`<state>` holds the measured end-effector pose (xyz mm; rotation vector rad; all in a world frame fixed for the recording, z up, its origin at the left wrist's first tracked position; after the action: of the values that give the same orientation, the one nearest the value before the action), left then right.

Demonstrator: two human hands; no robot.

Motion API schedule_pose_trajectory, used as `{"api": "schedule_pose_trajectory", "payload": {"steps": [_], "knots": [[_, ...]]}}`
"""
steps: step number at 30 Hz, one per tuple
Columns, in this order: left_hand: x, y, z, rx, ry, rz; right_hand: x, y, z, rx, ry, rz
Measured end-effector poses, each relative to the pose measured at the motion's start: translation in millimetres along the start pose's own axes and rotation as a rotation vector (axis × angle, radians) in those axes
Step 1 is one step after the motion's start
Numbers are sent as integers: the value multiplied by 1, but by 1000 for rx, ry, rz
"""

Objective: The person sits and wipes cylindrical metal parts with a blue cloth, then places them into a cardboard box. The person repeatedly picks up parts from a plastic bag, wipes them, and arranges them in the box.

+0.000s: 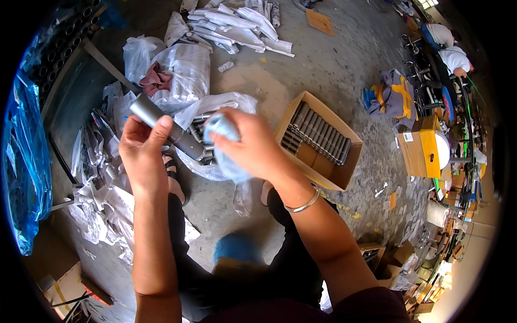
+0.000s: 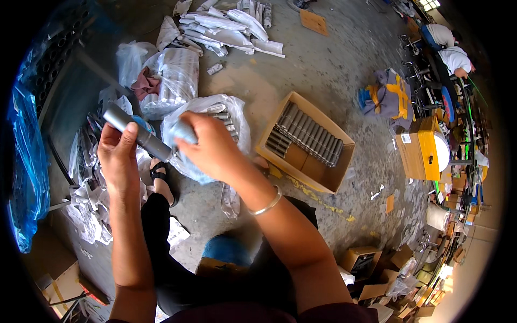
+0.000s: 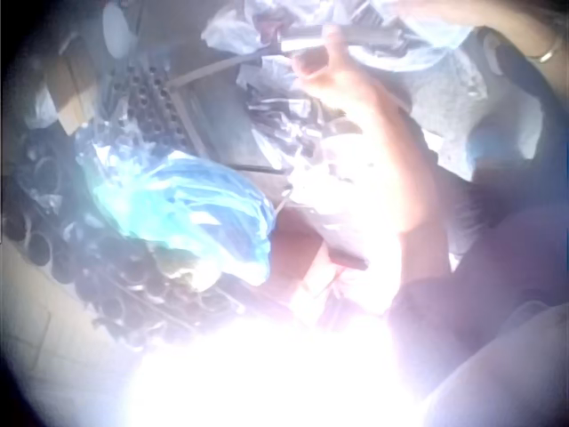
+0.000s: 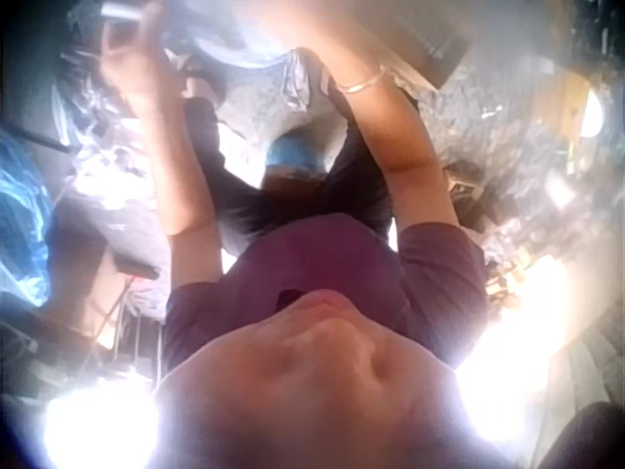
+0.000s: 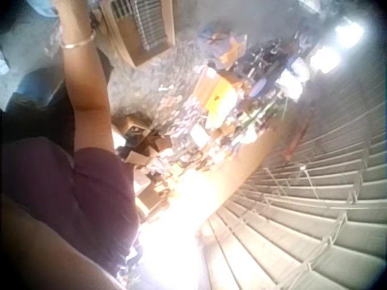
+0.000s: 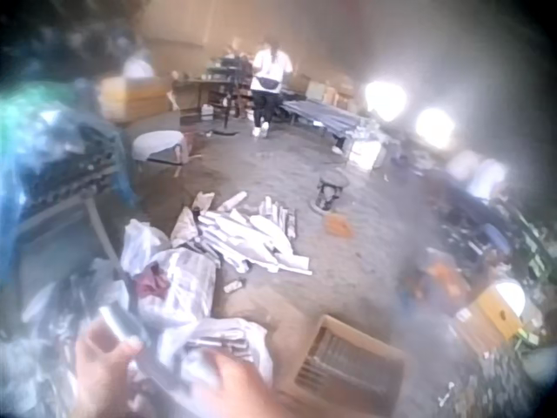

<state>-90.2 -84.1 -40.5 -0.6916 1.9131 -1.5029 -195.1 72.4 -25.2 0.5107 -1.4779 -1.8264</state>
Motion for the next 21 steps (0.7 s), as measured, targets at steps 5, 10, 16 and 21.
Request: {"api": "schedule_pose_trajectory", "payload": {"steps": [5, 10, 16, 21], "knots": [[-5, -1, -28, -19, 97, -26, -5, 9, -21, -100, 168, -85], [-7, -7, -61, -140, 250, 36, -2, -2, -11, 281, 215, -153], [5, 8, -54, -92, 188, 168, -8, -69, 83, 533, -76, -469], [2, 28, -62, -117, 221, 296, -68, -182, 215, 405, -435, -622]]}}
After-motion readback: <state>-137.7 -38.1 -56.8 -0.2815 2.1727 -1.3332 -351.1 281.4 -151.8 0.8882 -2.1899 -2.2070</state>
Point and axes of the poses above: each hand's wrist, its own x-axis towards the middle knuckle, its own z-axis out of the back of the hand, y = z × x, the point moved 10 cm from there along x, towards the middle knuckle, and after that the axes turned 6 degrees about z, right-handed, at the moved point
